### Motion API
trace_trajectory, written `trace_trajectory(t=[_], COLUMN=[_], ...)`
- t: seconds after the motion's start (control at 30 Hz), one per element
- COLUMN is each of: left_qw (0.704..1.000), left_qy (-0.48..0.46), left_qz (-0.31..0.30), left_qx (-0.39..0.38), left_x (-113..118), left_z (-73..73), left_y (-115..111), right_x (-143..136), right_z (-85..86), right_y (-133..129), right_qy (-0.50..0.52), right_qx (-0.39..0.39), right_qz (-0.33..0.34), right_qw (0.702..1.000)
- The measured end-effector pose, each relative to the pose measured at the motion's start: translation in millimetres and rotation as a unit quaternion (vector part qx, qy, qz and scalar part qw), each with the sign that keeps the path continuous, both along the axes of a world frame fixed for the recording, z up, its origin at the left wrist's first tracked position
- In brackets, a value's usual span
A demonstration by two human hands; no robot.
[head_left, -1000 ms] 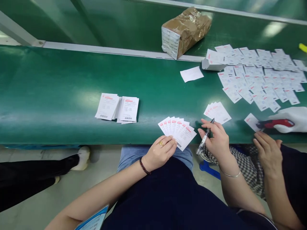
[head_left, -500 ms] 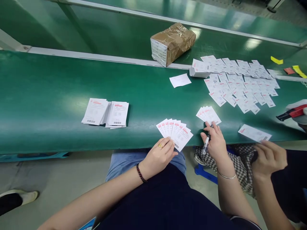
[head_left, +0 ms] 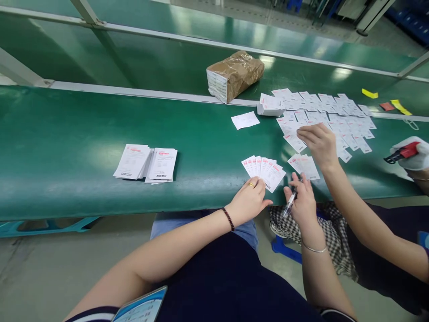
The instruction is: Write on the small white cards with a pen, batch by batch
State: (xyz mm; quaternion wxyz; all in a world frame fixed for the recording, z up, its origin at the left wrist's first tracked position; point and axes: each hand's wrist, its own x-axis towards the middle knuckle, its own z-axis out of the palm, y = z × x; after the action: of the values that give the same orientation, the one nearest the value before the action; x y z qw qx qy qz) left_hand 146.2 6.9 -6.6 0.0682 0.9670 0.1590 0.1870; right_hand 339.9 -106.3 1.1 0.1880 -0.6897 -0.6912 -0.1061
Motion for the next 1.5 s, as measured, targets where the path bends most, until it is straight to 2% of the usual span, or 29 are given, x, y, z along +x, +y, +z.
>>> trace_trajectory(t=[0.13,0.2,0.23,0.27,0.37,0.4,0.43,0.5,0.57,0.67,0.73,0.83,0.93,1.07,1.17,1.27,1.4,1.5], left_qw=[1.0,1.0,1.0,1.0,1.0,1.0,1.0,1.0,1.0,0.999,0.998,0.997,0.991,0.977,0.971,0.964,0.948,0.935], left_qy=[0.006,0.007,0.008,0.009,0.011,0.011,0.01,0.005,-0.005,-0.021,-0.036,-0.073,-0.129,-0.192,-0.214,-0.22,-0.24,-0.271], left_qz=[0.0,-0.004,-0.005,-0.007,-0.006,-0.006,-0.006,-0.005,-0.001,0.0,0.0,0.004,-0.02,-0.027,0.038,0.12,0.19,0.218], left_qx=[-0.007,-0.01,-0.011,-0.011,-0.003,-0.001,-0.001,-0.009,-0.024,-0.043,-0.047,-0.036,-0.035,-0.084,-0.095,-0.092,-0.084,-0.071], left_x=[3.5,2.0,1.3,0.8,0.0,-0.4,-0.8,-1.7,-2.3,-1.7,-1.8,-9.9,-36.7,-98.0,-144.8,-179.1,-204.4,-217.7], left_z=[-0.2,-0.3,-0.2,0.1,1.7,2.3,2.8,3.1,2.5,1.6,2.6,7.8,13.6,13.7,6.9,-1.3,-4.4,-4.0], left_y=[-0.9,-1.4,-1.5,-1.6,-1.9,-2.0,-2.2,-2.6,-3.0,-3.0,-3.0,-3.9,-6.5,-11.0,-13.2,-14.7,-12.9,-3.7], right_x=[-32.6,-34.0,-27.6,-16.7,30.6,45.8,58.3,72.4,71.1,43.5,13.7,-28.2,-47.3,-47.2,-49.1,-60.9,-94.4,-129.8], right_z=[-10.5,-4.3,3.6,13.9,49.4,58.7,65.3,69.7,63.5,39.8,18.6,-10.0,-22.0,-16.7,-9.1,-0.8,13.4,23.2], right_y=[0.2,15.2,27.4,41.5,76.4,79.3,76.0,53.6,22.1,-8.8,-10.6,0.1,5.1,1.6,4.6,16.6,47.9,83.7], right_qy=[0.068,0.104,0.124,0.15,0.179,0.204,0.214,0.207,0.184,0.11,0.101,0.096,0.09,0.097,0.096,0.119,0.194,0.19], right_qx=[0.052,0.037,0.026,-0.019,-0.037,-0.064,-0.067,-0.062,-0.048,-0.003,0.009,0.013,0.072,0.134,0.154,0.168,0.145,0.053], right_qz=[0.002,0.019,0.012,0.044,0.054,0.073,0.062,0.041,0.007,-0.014,-0.011,-0.001,0.013,0.03,0.04,0.057,0.075,0.131], right_qw=[0.996,0.994,0.992,0.988,0.982,0.974,0.973,0.975,0.982,0.994,0.995,0.995,0.993,0.986,0.983,0.977,0.967,0.972])
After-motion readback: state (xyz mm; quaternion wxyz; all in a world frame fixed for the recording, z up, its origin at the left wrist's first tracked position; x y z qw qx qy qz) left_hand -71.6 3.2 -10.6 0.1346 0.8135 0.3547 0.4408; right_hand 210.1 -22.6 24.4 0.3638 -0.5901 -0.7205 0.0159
